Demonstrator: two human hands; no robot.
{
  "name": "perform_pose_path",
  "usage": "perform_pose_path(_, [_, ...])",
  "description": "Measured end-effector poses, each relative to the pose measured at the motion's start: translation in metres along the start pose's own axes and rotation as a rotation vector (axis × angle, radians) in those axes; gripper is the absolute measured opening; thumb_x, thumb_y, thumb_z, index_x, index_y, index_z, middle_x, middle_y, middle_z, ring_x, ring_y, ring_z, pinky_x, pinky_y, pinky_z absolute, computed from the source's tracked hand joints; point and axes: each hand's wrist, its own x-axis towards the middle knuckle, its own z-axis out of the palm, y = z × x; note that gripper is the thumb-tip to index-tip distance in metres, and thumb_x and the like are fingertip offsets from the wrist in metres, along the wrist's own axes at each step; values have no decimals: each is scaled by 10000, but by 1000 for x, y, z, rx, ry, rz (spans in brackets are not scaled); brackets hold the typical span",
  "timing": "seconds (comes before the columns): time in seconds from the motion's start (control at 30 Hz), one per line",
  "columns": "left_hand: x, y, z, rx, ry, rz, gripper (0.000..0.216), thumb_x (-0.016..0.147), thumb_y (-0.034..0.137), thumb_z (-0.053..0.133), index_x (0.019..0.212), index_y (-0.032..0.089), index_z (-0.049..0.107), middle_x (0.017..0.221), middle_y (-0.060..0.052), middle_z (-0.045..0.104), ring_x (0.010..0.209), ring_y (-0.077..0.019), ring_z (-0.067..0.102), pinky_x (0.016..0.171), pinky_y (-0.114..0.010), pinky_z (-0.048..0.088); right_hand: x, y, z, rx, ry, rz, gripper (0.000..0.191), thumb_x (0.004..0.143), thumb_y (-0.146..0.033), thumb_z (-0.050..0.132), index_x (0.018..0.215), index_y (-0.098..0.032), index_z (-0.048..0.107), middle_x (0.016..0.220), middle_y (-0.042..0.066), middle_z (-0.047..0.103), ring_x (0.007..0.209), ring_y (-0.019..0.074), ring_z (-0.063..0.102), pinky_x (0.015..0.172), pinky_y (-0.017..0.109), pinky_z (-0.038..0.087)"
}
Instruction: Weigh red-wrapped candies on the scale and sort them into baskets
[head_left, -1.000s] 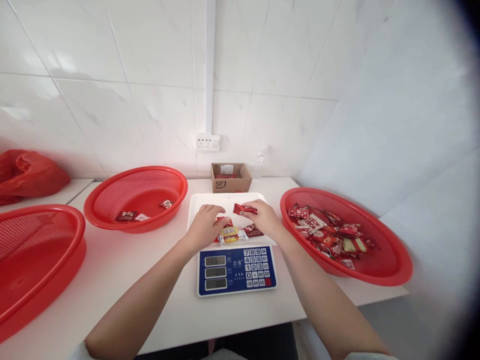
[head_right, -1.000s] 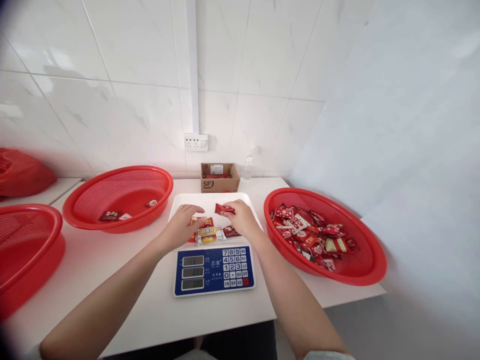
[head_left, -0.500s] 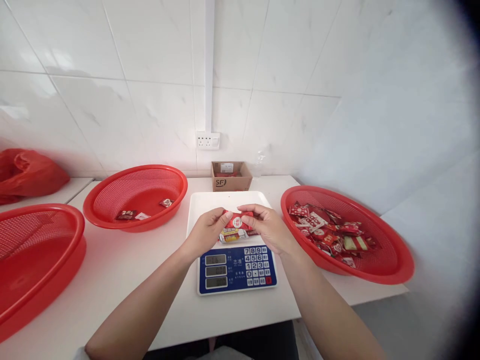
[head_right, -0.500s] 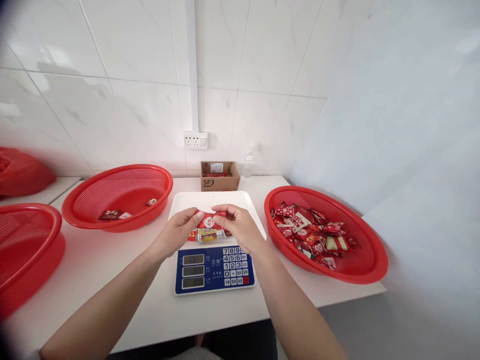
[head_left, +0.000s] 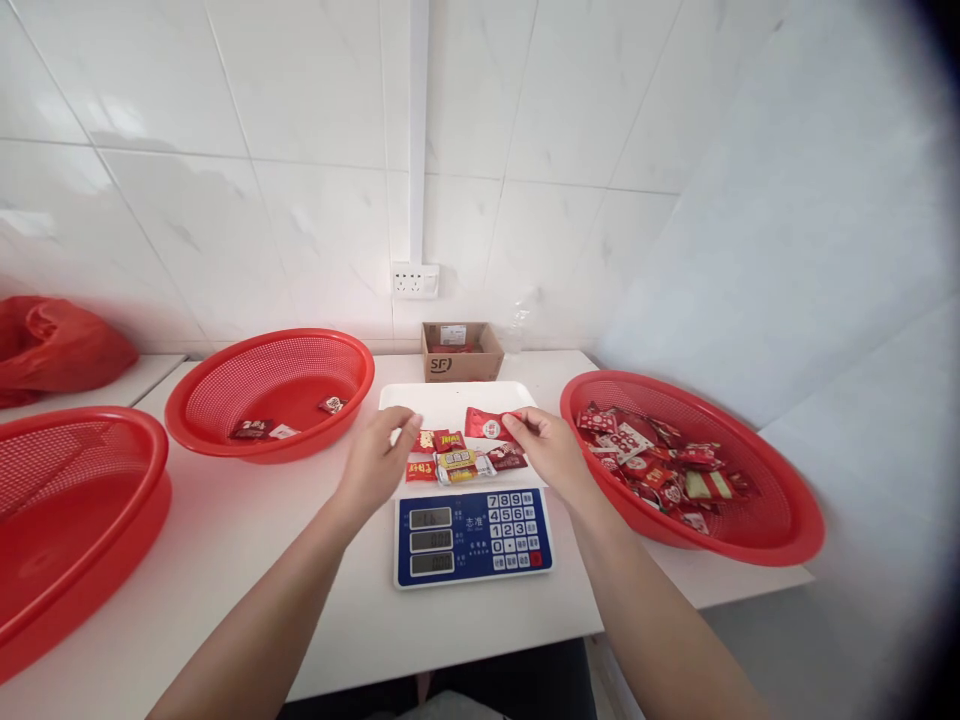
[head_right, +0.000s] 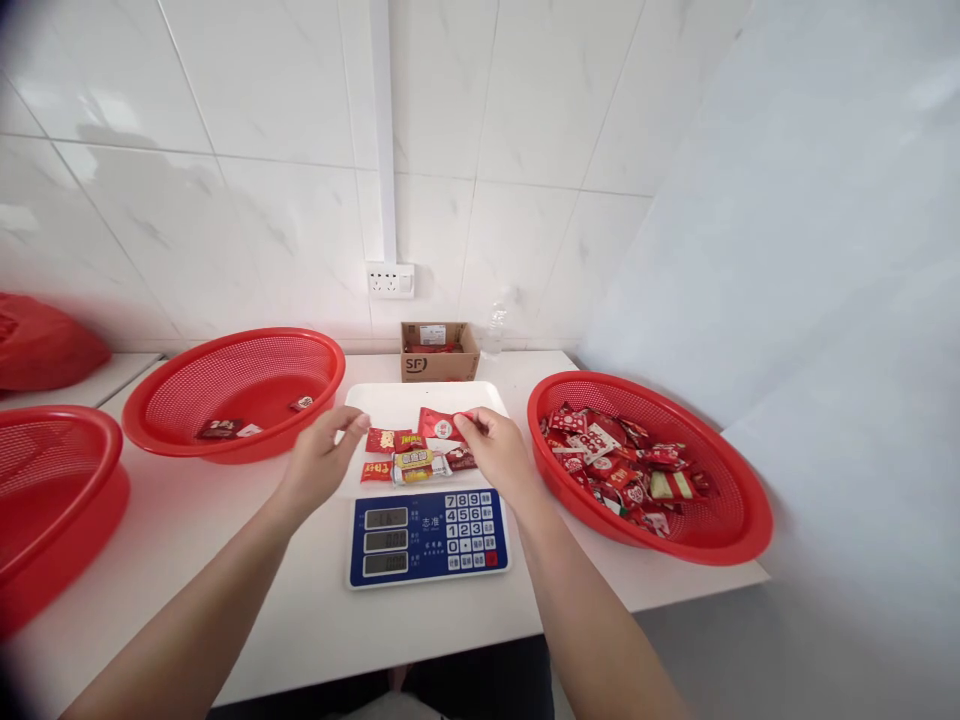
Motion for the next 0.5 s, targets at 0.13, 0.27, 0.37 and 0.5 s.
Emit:
perform_pose_path(0.13, [-5,-36,-26,307,79,-19,256,841,387,433,916,197,587,977,-79,640,963,-241,552,805,-342,442,4,25,-6,-406,59,-95,311,831,-348,437,990,-173,638,983,108,658,929,259,593,824,400,449])
perform_pose_path(0.27, [-14,-75,-56,662,124,-73,400,855,438,378,1085,170,566,1199,-145,554,1193,-313,419,984,-470,329,-6,41,-6,-556,155,-269,401,816,-360,475,1137,-153,594,1115,150,584,1067,286,516,931,448,397])
perform_pose_path(0.37, [-15,-101,-90,822,110,-332,582,855,540,289,1209,128,499,1360,-208,393,1314,-380,231,1019,-586,205,-23,43,-12,-464,186,-274,377,838,-401,455,1114,-188,601,1104,117,593,1064,251,522,945,419,400])
perform_pose_path(0.5, [-3,-135,-141,804,42,-610,802,798,683,185,1316,103,379,1392,-259,298,1301,-460,184,913,-690,239,-44,46,-24,-357,198,-154,364,834,-452,459,1078,-224,604,1136,86,587,1077,236,521,922,405,418])
